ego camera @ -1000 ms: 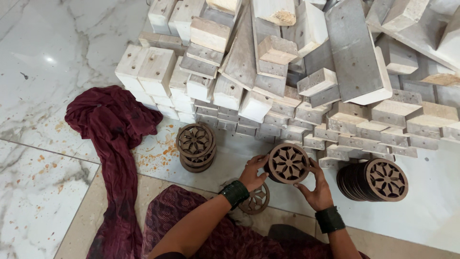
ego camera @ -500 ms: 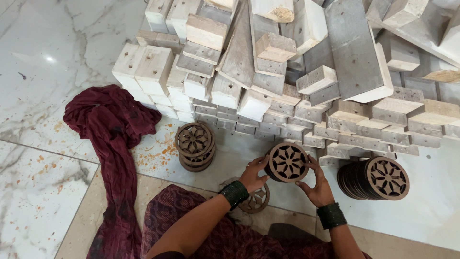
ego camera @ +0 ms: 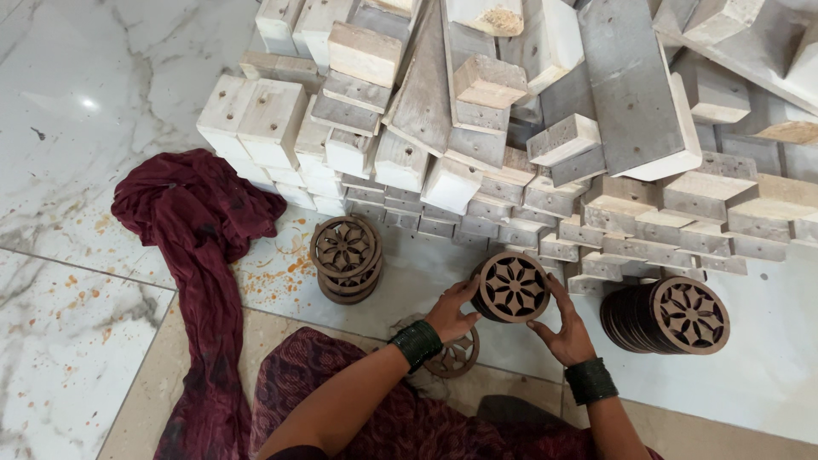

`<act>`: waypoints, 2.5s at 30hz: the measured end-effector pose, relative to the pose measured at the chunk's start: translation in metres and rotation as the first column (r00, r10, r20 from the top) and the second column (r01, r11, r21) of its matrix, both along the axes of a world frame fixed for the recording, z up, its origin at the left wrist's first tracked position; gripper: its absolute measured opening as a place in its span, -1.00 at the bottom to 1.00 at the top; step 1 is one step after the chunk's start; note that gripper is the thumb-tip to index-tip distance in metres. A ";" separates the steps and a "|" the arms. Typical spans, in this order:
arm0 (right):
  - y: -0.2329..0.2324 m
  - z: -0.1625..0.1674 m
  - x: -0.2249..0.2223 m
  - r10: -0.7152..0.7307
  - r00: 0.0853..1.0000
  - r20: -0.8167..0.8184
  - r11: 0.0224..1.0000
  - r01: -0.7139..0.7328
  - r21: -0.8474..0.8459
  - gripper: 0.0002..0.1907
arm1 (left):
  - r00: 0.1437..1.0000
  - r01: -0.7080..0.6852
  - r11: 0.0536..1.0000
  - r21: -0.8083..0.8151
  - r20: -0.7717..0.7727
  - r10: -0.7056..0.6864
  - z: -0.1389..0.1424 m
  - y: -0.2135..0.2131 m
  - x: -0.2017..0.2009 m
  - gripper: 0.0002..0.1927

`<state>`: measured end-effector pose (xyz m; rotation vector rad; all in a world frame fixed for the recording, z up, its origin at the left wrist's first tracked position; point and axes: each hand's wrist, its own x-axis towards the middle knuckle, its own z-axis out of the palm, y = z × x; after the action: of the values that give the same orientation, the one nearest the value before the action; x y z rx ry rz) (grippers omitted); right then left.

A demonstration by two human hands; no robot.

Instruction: The person sits on the floor and stacks carved round wooden decorative discs one at a time into piles, picking each disc from a loose group and placing it onto a growing stack beside them.

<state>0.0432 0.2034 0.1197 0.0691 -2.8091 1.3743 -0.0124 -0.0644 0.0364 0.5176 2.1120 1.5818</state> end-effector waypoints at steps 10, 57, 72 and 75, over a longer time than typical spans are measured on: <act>0.001 -0.006 0.002 0.031 1.000 -0.008 0.998 -0.031 -0.046 0.06 | 0.996 0.002 0.998 -0.064 -0.088 -0.007 -0.015 0.006 0.003 -0.11; -0.044 0.017 0.063 0.037 0.955 -0.293 0.988 0.010 0.155 -0.52 | 0.995 0.008 0.866 -0.501 -0.081 -0.056 -0.017 -0.022 0.019 -0.17; -0.129 -0.053 0.115 0.007 0.906 0.423 0.874 -0.211 0.437 0.08 | 0.977 0.140 0.644 -0.752 0.212 0.035 0.011 -0.067 0.064 -0.49; -0.140 -0.047 0.119 0.028 0.896 0.442 0.854 -0.251 0.455 0.12 | 0.986 0.123 0.635 -0.762 0.169 0.013 0.008 -0.065 0.069 -0.58</act>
<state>0.1622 0.0632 0.0725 -0.0188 -3.5305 0.6817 0.0564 -0.1297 0.0448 0.1320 2.3458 0.5114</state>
